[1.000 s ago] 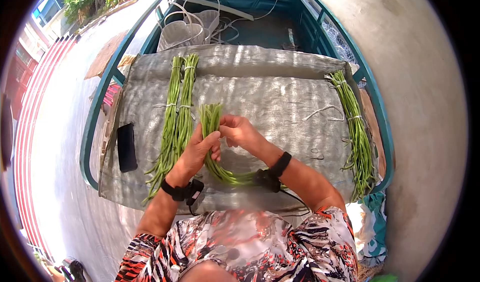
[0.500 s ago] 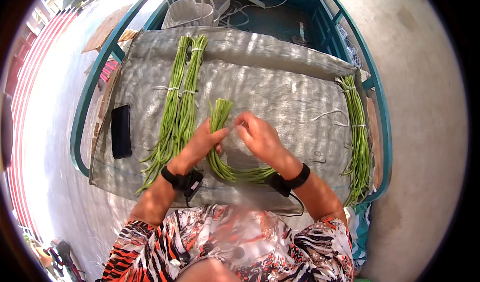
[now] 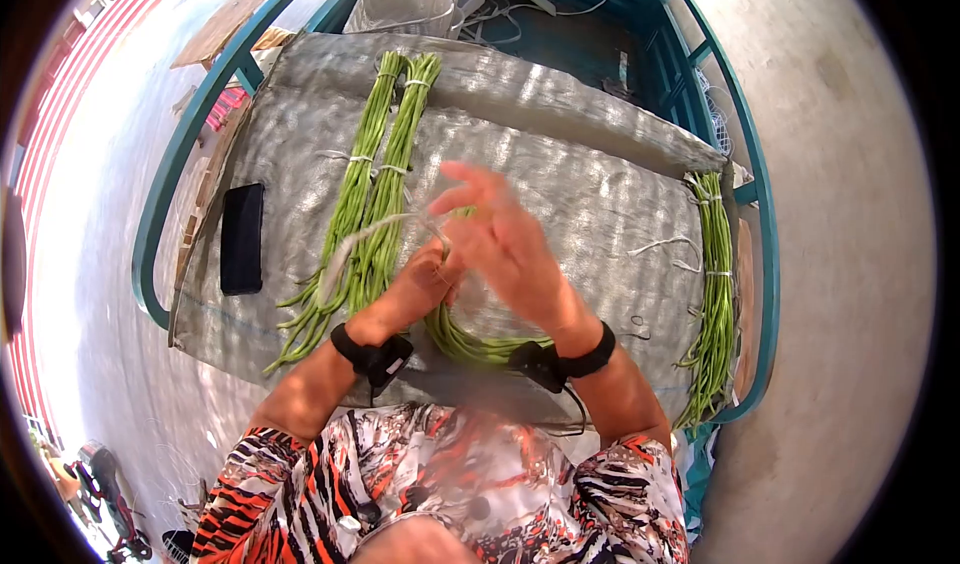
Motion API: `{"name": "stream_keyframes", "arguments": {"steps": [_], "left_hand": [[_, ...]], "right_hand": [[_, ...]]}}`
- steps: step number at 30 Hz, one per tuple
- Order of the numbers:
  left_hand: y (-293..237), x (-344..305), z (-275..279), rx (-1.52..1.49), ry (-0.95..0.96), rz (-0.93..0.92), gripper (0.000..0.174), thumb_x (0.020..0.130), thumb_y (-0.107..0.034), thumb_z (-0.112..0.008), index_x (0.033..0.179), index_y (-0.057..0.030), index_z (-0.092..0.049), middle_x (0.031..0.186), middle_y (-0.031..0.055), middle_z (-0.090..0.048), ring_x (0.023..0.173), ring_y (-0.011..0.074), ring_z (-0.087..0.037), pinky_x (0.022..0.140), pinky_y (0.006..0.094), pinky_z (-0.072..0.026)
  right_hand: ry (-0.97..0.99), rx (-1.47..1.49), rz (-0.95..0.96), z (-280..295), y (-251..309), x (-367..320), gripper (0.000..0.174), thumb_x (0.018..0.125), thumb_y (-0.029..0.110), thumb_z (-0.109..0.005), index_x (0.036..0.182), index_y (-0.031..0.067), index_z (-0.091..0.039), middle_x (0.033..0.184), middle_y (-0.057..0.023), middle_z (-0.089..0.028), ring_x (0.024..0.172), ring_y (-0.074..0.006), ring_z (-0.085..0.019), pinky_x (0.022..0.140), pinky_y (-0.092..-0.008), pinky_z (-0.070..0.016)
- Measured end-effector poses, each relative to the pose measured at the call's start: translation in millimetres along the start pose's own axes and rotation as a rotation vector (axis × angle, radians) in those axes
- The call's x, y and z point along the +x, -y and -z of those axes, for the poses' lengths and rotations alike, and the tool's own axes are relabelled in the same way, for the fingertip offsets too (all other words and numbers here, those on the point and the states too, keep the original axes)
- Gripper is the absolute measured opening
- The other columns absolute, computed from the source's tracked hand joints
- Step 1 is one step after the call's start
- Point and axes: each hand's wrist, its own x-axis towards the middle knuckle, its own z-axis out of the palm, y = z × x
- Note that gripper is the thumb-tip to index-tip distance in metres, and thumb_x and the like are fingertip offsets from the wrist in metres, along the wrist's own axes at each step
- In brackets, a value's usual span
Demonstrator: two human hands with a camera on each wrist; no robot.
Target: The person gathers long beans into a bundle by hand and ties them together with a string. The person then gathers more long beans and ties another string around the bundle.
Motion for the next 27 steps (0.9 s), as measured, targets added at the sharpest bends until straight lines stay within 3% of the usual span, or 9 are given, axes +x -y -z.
{"name": "stream_keyframes", "arguments": {"steps": [1, 4, 6, 8, 12, 15, 21, 26, 27], "left_hand": [[-12.2, -2.3, 2.0, 0.011, 0.011, 0.212, 0.029, 0.099, -0.033, -0.05, 0.102, -0.0046, -0.052, 0.061, -0.0031, -0.047, 0.05, 0.0087, -0.047, 0.047, 0.0243, -0.0398], [-10.5, -6.2, 2.2, -0.113, 0.063, 0.143, 0.029, 0.1, -0.031, -0.047, 0.109, -0.0037, -0.05, 0.063, -0.0026, -0.048, 0.047, 0.0081, -0.045, 0.046, 0.0225, -0.0382], [-10.5, -5.9, 4.3, -0.177, 0.128, 0.175, 0.028, 0.1, -0.032, -0.046, 0.104, -0.0039, -0.05, 0.063, -0.0018, -0.047, 0.049, 0.0084, -0.045, 0.048, 0.0235, -0.0396], [-9.6, -6.3, 8.2, -0.24, 0.191, 0.209, 0.029, 0.1, -0.033, -0.046, 0.098, -0.004, -0.05, 0.063, -0.0009, -0.047, 0.051, 0.0087, -0.046, 0.05, 0.0244, -0.041], [-6.2, -8.8, 16.2, -0.472, 0.282, 0.204, 0.033, 0.101, -0.036, -0.043, 0.1, -0.004, -0.049, 0.064, 0.0006, -0.047, 0.053, 0.0098, -0.045, 0.053, 0.0265, -0.0428], [-9.8, -11.6, 16.6, -0.58, 0.353, 0.203, 0.037, 0.101, -0.04, -0.042, 0.101, -0.0039, -0.049, 0.065, 0.001, -0.046, 0.053, 0.0106, -0.044, 0.055, 0.0275, -0.0432], [-9.4, -11.9, 17.8, -0.699, 0.433, 0.177, 0.039, 0.101, -0.042, -0.04, 0.106, -0.0048, -0.049, 0.066, 0.0005, -0.044, 0.053, 0.0112, -0.044, 0.057, 0.0278, -0.0435], [-10.2, -16.2, 19.9, -0.703, 0.358, 0.199, 0.041, 0.101, -0.044, -0.039, 0.108, -0.0048, -0.049, 0.066, 0.0001, -0.042, 0.053, 0.011, -0.043, 0.058, 0.0279, -0.0437], [-9.0, -17.6, 20.6, -0.707, 0.336, 0.199, 0.041, 0.101, -0.044, -0.039, 0.108, -0.0048, -0.049, 0.066, 0.0, -0.042, 0.053, 0.0108, -0.042, 0.057, 0.0279, -0.0438]], "right_hand": [[-0.117, 0.182, -0.054, 8.6, -7.4, 8.5, 0.027, 0.098, 0.027, -0.051, 0.112, 0.004, -0.055, 0.09, -0.007, -0.064, 0.059, -0.0138, -0.058, 0.052, -0.0261, -0.0441], [-0.077, 0.079, -0.328, 38.0, -54.6, 21.8, 0.035, 0.101, 0.035, -0.043, 0.118, 0.0052, -0.051, 0.091, -0.0043, -0.063, 0.055, -0.0075, -0.049, 0.05, -0.0219, -0.0392], [0.148, 0.199, -0.543, 48.2, -91.9, 23.7, 0.035, 0.101, 0.034, -0.042, 0.117, 0.0052, -0.054, 0.1, -0.0054, -0.063, 0.071, -0.0116, -0.058, 0.059, -0.0229, -0.0457], [0.177, 0.485, -0.707, 47.1, -114.8, 25.8, 0.036, 0.101, 0.034, -0.042, 0.118, 0.006, -0.056, 0.103, -0.0063, -0.063, 0.082, -0.0147, -0.063, 0.067, -0.0258, -0.0508], [0.108, 1.062, -0.692, 35.1, -124.7, 28.1, 0.038, 0.098, 0.032, -0.05, 0.128, 0.0092, -0.05, 0.122, -0.0107, -0.057, 0.085, -0.0144, -0.058, 0.078, -0.032, -0.0525], [0.294, 0.875, -0.559, 14.2, -113.6, 32.8, 0.044, 0.096, 0.028, -0.053, 0.135, 0.0085, -0.044, 0.134, -0.0127, -0.049, 0.067, -0.0033, -0.053, 0.061, -0.02, -0.0497], [0.873, 0.386, -0.125, -1.9, -101.6, 46.7, 0.029, 0.092, 0.02, -0.06, 0.117, 0.0078, -0.055, 0.134, -0.0125, -0.049, 0.08, -0.0105, -0.057, 0.075, -0.0267, -0.0501], [0.613, 0.235, -0.488, 10.1, -120.6, 28.9, 0.016, 0.095, 0.022, -0.054, 0.098, 0.0063, -0.056, 0.101, -0.0054, -0.061, 0.083, -0.0173, -0.06, 0.079, -0.0328, -0.0499], [0.626, 0.083, -0.454, 16.1, -117.1, 26.0, 0.018, 0.096, 0.024, -0.052, 0.098, 0.0059, -0.056, 0.092, -0.004, -0.059, 0.076, -0.016, -0.059, 0.073, -0.0312, -0.0502]]}}
